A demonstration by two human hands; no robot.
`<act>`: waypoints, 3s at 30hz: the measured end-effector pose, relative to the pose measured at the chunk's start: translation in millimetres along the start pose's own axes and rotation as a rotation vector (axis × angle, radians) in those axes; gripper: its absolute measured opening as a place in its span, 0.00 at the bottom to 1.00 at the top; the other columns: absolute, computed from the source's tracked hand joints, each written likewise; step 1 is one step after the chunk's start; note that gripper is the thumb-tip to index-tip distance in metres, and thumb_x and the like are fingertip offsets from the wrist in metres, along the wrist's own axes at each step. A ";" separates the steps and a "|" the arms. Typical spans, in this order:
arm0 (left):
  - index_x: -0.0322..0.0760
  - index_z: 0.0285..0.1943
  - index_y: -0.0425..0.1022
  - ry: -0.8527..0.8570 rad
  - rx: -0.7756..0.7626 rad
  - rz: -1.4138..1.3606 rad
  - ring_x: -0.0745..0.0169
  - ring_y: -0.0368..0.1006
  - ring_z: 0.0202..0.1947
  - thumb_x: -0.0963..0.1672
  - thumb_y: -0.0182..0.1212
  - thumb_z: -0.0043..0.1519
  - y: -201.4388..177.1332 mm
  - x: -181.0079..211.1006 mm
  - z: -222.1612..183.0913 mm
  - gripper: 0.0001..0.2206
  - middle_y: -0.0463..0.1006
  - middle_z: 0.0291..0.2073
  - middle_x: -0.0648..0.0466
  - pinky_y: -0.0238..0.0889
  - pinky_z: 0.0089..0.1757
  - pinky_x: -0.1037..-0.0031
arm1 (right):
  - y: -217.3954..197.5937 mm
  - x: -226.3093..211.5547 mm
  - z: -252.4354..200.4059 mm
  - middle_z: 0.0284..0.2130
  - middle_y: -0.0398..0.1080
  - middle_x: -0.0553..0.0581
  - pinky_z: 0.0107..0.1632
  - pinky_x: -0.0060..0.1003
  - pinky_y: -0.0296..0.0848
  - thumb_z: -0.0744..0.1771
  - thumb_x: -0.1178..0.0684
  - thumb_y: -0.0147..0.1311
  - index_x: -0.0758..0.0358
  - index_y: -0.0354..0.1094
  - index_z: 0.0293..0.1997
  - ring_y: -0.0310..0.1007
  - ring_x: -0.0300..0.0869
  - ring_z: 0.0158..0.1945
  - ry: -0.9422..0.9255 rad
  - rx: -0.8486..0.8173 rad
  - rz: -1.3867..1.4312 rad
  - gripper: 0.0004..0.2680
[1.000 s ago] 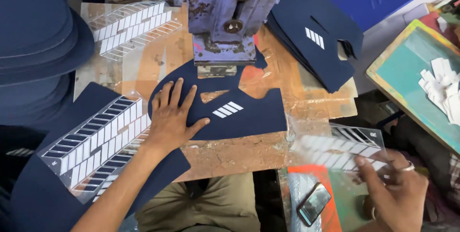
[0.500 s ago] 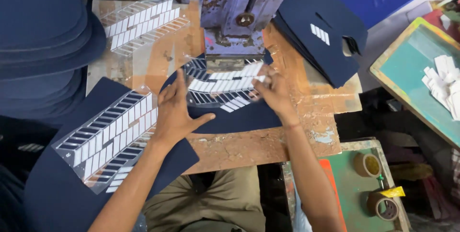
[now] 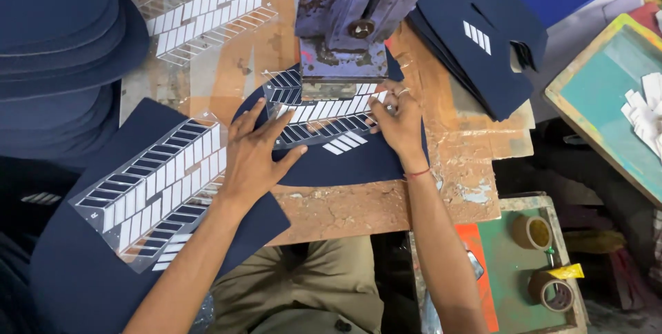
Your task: Aligning patterned films onto fabric pieces and using a press machine to apply the design.
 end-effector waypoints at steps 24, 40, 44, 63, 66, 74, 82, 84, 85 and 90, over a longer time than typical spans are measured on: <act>0.37 0.66 0.74 0.047 -0.018 0.030 0.36 0.63 0.68 0.52 0.69 0.59 -8.9 5.2 4.7 0.28 0.79 0.55 0.42 0.52 0.63 0.49 | -1.9 8.8 7.0 0.31 0.74 0.51 0.24 0.28 0.75 0.67 0.59 0.57 0.72 0.63 0.59 0.76 0.33 0.26 -0.002 -0.010 0.050 0.14; 0.30 0.56 0.81 -0.769 -0.069 -0.162 0.55 0.83 0.37 0.47 0.72 0.57 -188.2 -142.1 -206.3 0.22 0.87 0.40 0.44 0.76 0.38 0.64 | -40.9 -43.3 -157.4 0.35 0.81 0.56 0.35 0.30 0.75 0.65 0.61 0.62 0.68 0.70 0.59 0.74 0.33 0.31 -0.076 0.017 -0.318 0.15; 0.31 0.62 0.76 -0.504 -0.366 -0.282 0.66 0.85 0.37 0.43 0.74 0.52 -194.1 -50.9 -140.4 0.26 0.88 0.39 0.51 0.75 0.40 0.72 | 9.4 -101.2 -154.8 0.58 0.71 0.64 0.62 0.42 0.72 0.62 0.57 0.69 0.66 0.49 0.74 0.73 0.47 0.60 -0.252 -0.240 -0.167 0.34; 0.34 0.46 0.83 -0.760 -0.681 -0.650 0.67 0.78 0.43 0.55 0.56 0.62 0.5 -68.2 -18.2 0.23 0.85 0.40 0.53 0.67 0.46 0.73 | 18.2 -71.9 -112.4 0.20 0.72 0.58 0.25 0.38 0.65 0.66 0.52 0.64 0.67 0.71 0.44 0.70 0.44 0.20 -0.349 -0.168 -0.675 0.10; 0.27 0.47 0.84 -0.740 -0.703 -0.563 0.61 0.74 0.46 0.55 0.56 0.65 7.7 -77.6 -18.1 0.25 0.84 0.43 0.44 0.65 0.47 0.69 | 69.2 -54.8 -195.9 0.25 0.74 0.58 0.27 0.50 0.72 0.58 0.55 0.66 0.58 0.75 0.32 0.76 0.53 0.29 -0.661 -0.509 -1.312 0.05; 0.32 0.52 0.81 -0.601 -0.719 -0.541 0.60 0.77 0.48 0.55 0.53 0.66 7.4 -73.3 -19.3 0.23 0.84 0.44 0.49 0.67 0.50 0.71 | -20.9 -47.6 -235.0 0.44 0.80 0.57 0.48 0.40 0.80 0.60 0.66 0.57 0.65 0.76 0.46 0.80 0.47 0.47 -0.231 -0.541 -0.078 0.12; 0.31 0.52 0.77 -0.202 -0.649 -0.509 0.58 0.81 0.43 0.49 0.75 0.49 -45.6 -26.8 -29.0 0.26 0.84 0.40 0.46 0.70 0.44 0.71 | -179.2 28.1 -168.1 0.34 0.74 0.55 0.35 0.26 0.70 0.74 0.59 0.62 0.71 0.71 0.47 0.70 0.33 0.33 -0.129 0.343 -0.130 0.06; 0.29 0.59 0.73 -0.178 -0.464 -0.414 0.56 0.79 0.46 0.48 0.80 0.46 -60.1 -36.0 -55.3 0.33 0.82 0.46 0.44 0.69 0.48 0.70 | -196.8 87.2 -151.6 0.39 0.73 0.60 0.42 0.31 0.68 0.73 0.60 0.63 0.78 0.64 0.46 0.68 0.38 0.39 -0.207 0.403 -0.403 0.10; 0.29 0.59 0.73 -0.214 -0.428 -0.371 0.56 0.79 0.46 0.48 0.80 0.46 -89.7 -34.8 -69.8 0.33 0.82 0.46 0.44 0.69 0.48 0.70 | -189.8 83.6 -145.8 0.39 0.73 0.60 0.42 0.31 0.68 0.73 0.60 0.63 0.78 0.64 0.46 0.68 0.38 0.39 -0.233 0.359 -0.360 0.10; 0.23 0.60 0.74 -0.606 0.181 0.141 0.46 0.75 0.52 0.47 0.79 0.47 -258.8 -80.5 -206.3 0.34 0.79 0.53 0.35 0.68 0.51 0.60 | -161.1 51.3 -127.5 0.50 0.72 0.66 0.58 0.35 0.74 0.73 0.63 0.57 0.81 0.64 0.56 0.74 0.44 0.52 -0.417 0.228 -0.221 0.09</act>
Point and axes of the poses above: each hand's wrist, its own z-axis towards the middle knuckle, its own y-axis out of the palm, x = y × z, the point moved 5 cm from there along z, towards the middle knuckle
